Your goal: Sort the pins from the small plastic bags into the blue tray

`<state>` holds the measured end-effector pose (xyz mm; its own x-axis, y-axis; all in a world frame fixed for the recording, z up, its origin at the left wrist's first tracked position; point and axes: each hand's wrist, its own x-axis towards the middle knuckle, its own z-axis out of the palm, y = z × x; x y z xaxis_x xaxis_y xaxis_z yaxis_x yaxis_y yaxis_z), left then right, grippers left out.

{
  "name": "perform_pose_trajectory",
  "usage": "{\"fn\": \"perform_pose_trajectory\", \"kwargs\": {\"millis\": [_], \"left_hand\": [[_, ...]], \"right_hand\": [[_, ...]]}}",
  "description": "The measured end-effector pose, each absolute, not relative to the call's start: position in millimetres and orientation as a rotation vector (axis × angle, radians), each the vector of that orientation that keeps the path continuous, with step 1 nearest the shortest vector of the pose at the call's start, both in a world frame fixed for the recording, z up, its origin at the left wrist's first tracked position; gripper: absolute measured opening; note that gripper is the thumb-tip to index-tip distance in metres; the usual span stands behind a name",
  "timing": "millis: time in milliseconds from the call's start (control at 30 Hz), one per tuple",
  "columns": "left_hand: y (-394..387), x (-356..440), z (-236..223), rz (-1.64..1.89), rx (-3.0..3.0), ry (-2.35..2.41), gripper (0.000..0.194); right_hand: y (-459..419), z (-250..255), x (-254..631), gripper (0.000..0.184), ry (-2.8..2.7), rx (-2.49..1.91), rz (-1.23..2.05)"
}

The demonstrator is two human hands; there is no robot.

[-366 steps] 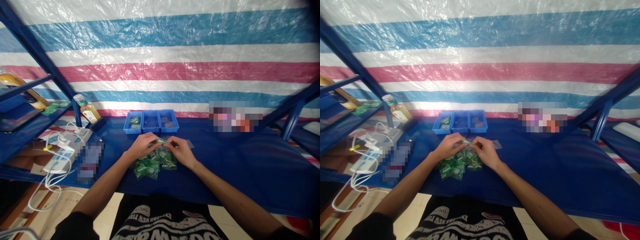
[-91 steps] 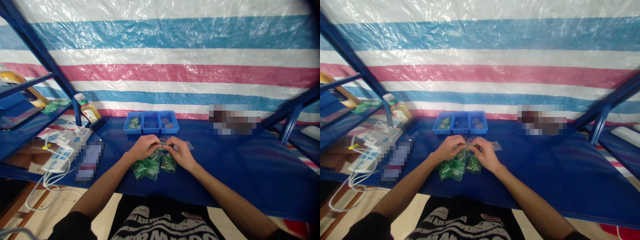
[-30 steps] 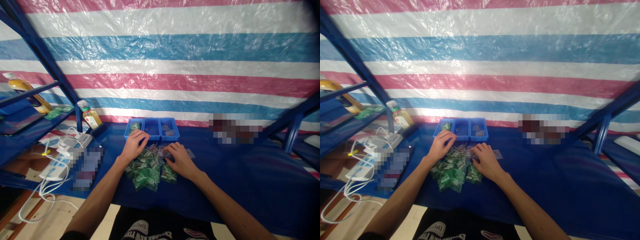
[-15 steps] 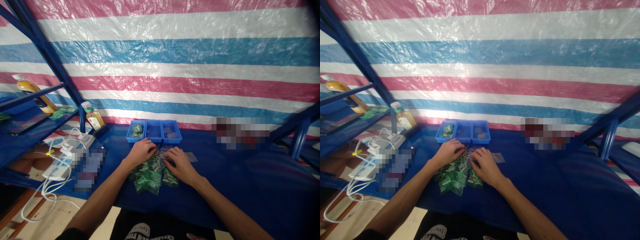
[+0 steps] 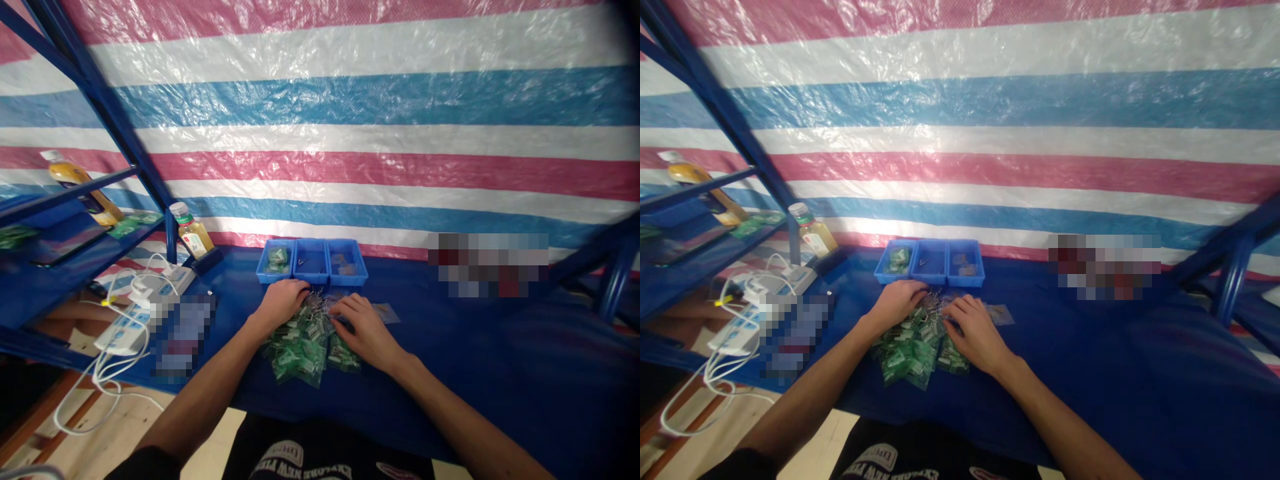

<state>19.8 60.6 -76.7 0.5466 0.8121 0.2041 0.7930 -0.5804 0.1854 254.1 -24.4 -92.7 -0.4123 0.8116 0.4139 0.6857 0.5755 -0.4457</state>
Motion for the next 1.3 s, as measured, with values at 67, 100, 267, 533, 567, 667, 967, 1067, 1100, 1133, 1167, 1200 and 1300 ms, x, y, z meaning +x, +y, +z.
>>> {"fn": "perform_pose_trajectory", "kwargs": {"millis": [67,100,267,533,567,667,967,1067,1100,1133,1167,1200,1300], "left_hand": [[60.1,20.4,-75.0,0.401,2.69,1.391,0.025],[60.0,20.6,-74.4,0.403,2.689,1.38,0.026],[60.0,21.7,-75.1,0.394,2.695,1.372,0.029],[62.2,23.3,-78.5,0.367,2.709,1.413,0.033],[62.6,23.1,-78.5,0.366,2.712,1.399,0.032],[63.8,22.1,-78.7,0.368,2.722,1.375,0.028],[66.2,20.3,-79.7,0.427,2.708,1.369,0.018],[66.0,20.0,-78.9,0.453,2.698,1.374,0.016],[65.9,20.0,-78.6,0.456,2.695,1.375,0.016],[65.7,20.1,-78.5,0.458,2.693,1.375,0.015],[65.5,20.3,-78.4,0.457,2.692,1.375,0.015],[65.2,20.5,-78.3,0.455,2.693,1.38,0.014],[64.2,21.4,-77.8,0.439,2.697,1.409,0.014]], "right_hand": [[-25.3,-91.6,253.3,0.009,-2.22,-1.194,0.267],[-25.7,-91.0,253.0,0.009,-2.222,-1.198,0.263],[-26.5,-89.5,252.7,0.009,-2.23,-1.208,0.259],[-27.7,-86.4,252.8,0.009,-2.242,-1.211,0.258],[-27.9,-86.2,252.7,0.009,-2.243,-1.213,0.259],[-28.1,-86.4,252.5,0.008,-2.247,-1.21,0.256],[-27.9,-85.6,253.1,0.009,-2.261,-1.201,0.223],[-28.3,-85.1,253.2,0.009,-2.266,-1.202,0.232],[-28.5,-84.8,253.1,0.009,-2.266,-1.206,0.235],[-28.8,-84.5,253.0,0.009,-2.265,-1.211,0.238],[-29.2,-84.0,252.9,0.008,-2.265,-1.214,0.24],[-29.5,-83.5,252.7,0.008,-2.265,-1.217,0.243],[-30.1,-81.9,252.2,0.008,-2.269,-1.223,0.246]]}}
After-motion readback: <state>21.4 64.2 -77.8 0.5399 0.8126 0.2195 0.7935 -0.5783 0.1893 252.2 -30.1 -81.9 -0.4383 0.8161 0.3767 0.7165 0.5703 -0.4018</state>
